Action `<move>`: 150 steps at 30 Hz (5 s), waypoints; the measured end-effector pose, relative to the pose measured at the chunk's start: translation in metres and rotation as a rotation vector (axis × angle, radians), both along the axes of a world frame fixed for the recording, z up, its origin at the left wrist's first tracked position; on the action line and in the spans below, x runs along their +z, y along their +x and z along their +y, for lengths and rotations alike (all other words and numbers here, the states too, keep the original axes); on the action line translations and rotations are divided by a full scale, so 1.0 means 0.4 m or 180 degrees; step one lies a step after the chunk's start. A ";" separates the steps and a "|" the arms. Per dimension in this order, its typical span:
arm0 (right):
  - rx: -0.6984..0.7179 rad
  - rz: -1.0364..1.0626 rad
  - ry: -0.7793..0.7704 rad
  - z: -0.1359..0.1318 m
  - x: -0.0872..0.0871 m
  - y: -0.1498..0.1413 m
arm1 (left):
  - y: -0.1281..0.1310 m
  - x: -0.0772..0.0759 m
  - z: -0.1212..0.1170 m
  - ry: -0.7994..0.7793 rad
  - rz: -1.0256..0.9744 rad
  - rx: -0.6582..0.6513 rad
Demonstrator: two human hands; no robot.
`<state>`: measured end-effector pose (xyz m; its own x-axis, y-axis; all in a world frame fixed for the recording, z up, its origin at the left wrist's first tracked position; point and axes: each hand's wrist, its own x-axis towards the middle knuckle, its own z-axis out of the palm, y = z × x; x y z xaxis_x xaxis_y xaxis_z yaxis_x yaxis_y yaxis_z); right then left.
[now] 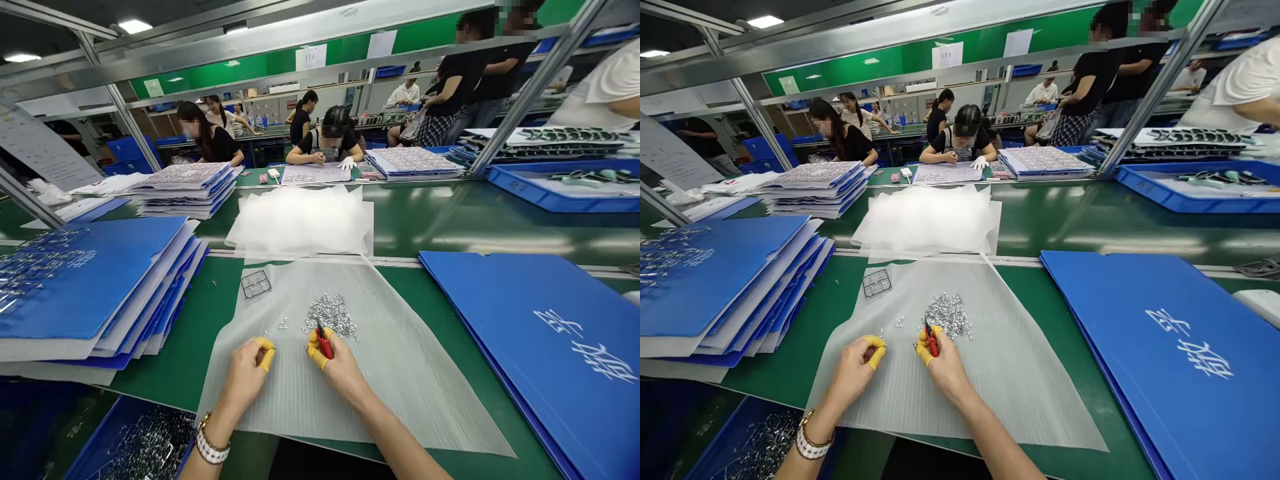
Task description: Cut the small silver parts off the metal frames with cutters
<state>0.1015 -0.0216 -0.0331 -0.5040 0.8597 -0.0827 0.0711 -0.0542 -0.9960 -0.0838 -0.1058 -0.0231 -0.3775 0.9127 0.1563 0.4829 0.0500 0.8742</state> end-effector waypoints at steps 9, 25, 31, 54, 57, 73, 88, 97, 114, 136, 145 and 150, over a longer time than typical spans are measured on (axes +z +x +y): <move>-0.0414 0.0277 -0.0440 0.015 -0.001 0.016 | 0.125 0.010 0.091 -0.0324 -0.1804 -0.0070; -0.0887 0.0558 -0.0751 0.043 0.000 0.037 | 0.178 -0.023 0.157 -0.0321 -0.1798 -0.0113; -0.0890 0.0611 -0.0703 0.050 -0.008 0.035 | 0.173 -0.029 0.159 -0.0256 -0.1615 -0.0156; -0.0661 0.0088 0.0148 0.018 0.005 0.002 | 0.169 -0.007 0.107 -0.0012 -0.1382 -0.0124; -0.0407 -0.0475 0.0675 0.024 0.021 0.028 | 0.155 -0.010 0.096 -0.0143 -0.1871 -0.0100; 0.0812 -0.2602 0.2414 0.061 0.118 0.093 | 0.122 -0.014 0.074 -0.0151 -0.2194 -0.0093; 0.0837 -0.2563 0.2700 0.060 0.130 0.091 | 0.124 -0.003 0.066 -0.0031 -0.1669 -0.0089; 0.0990 -0.2723 0.2840 0.066 0.123 0.092 | 0.109 0.003 0.062 0.0040 -0.1208 -0.0180; 0.0654 -0.2677 0.2350 0.065 0.113 0.109 | 0.125 0.031 0.062 -0.0388 -0.1836 -0.0217; 0.0989 -0.2700 0.2195 0.061 0.116 0.100 | 0.118 0.005 0.074 -0.0225 -0.1722 -0.0256; 0.0886 -0.2732 0.2489 0.047 0.120 0.098 | 0.113 -0.006 0.064 0.0057 -0.1102 -0.0285; 0.0840 -0.2755 0.2587 0.045 0.114 0.099 | 0.112 -0.010 0.062 0.0105 -0.0815 -0.0302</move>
